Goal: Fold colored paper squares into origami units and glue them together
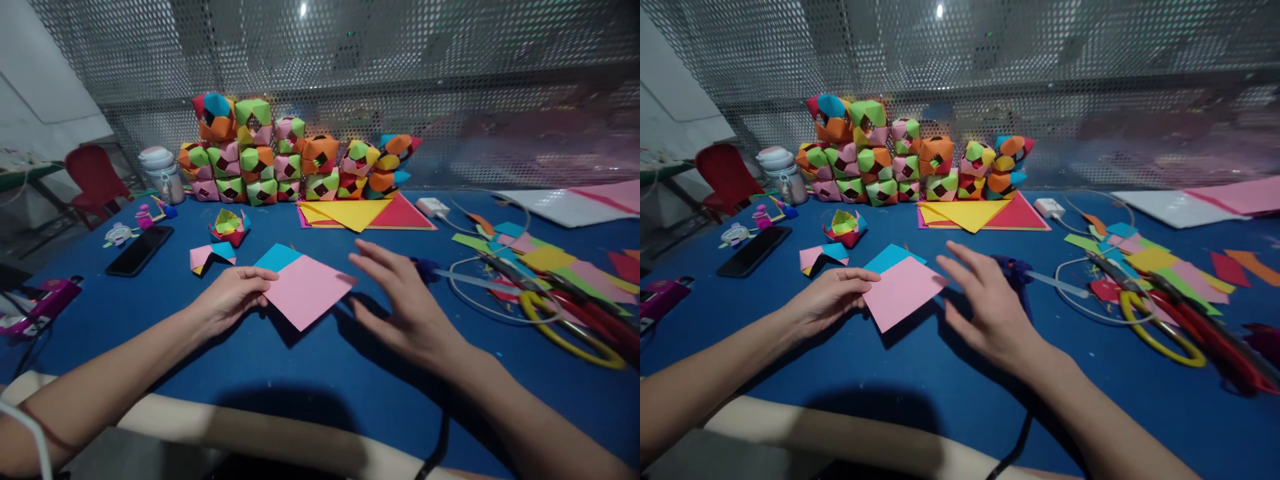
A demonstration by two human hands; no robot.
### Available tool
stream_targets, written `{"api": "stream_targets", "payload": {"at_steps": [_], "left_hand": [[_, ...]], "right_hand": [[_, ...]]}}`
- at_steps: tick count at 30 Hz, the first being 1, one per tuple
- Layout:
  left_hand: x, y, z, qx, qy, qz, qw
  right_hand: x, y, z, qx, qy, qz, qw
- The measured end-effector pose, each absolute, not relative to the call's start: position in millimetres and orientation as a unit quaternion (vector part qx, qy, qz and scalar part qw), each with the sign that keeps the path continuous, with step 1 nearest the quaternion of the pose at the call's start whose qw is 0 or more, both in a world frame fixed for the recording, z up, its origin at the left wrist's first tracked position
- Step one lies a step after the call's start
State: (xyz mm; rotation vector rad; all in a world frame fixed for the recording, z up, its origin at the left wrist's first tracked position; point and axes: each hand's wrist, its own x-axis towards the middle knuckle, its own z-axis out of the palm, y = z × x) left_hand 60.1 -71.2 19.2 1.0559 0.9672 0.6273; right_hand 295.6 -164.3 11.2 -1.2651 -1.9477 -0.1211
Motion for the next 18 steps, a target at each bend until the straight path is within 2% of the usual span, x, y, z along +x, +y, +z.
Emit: {"api": "stream_targets", "payload": {"at_steps": [2,4,7,11,13,18], "left_hand": [[62,-75,21,0.486,0.418,0.239,0.729],[63,-77,23,0.516,0.411,0.216,0.720],[63,-76,23,0.561,0.428,0.251,0.662],[61,-74,20,0.603,0.436,0.254,0.618],[62,-74,21,0.635,0.445,0.247,0.581],[64,-76,21,0.673,0.445,0.229,0.545]], "right_hand": [[292,-168,12,-0.463,-0.800,-0.024,0.381],[288,-171,14,-0.489,-0.776,0.041,0.398],[284,-172,16,-0.579,-0.666,0.213,0.420],[282,-164,13,-0.579,-0.580,0.432,0.378],[282,-161,9,-0.577,-0.570,0.461,0.359],[286,-159,2,-0.595,-0.587,0.436,0.333]]}}
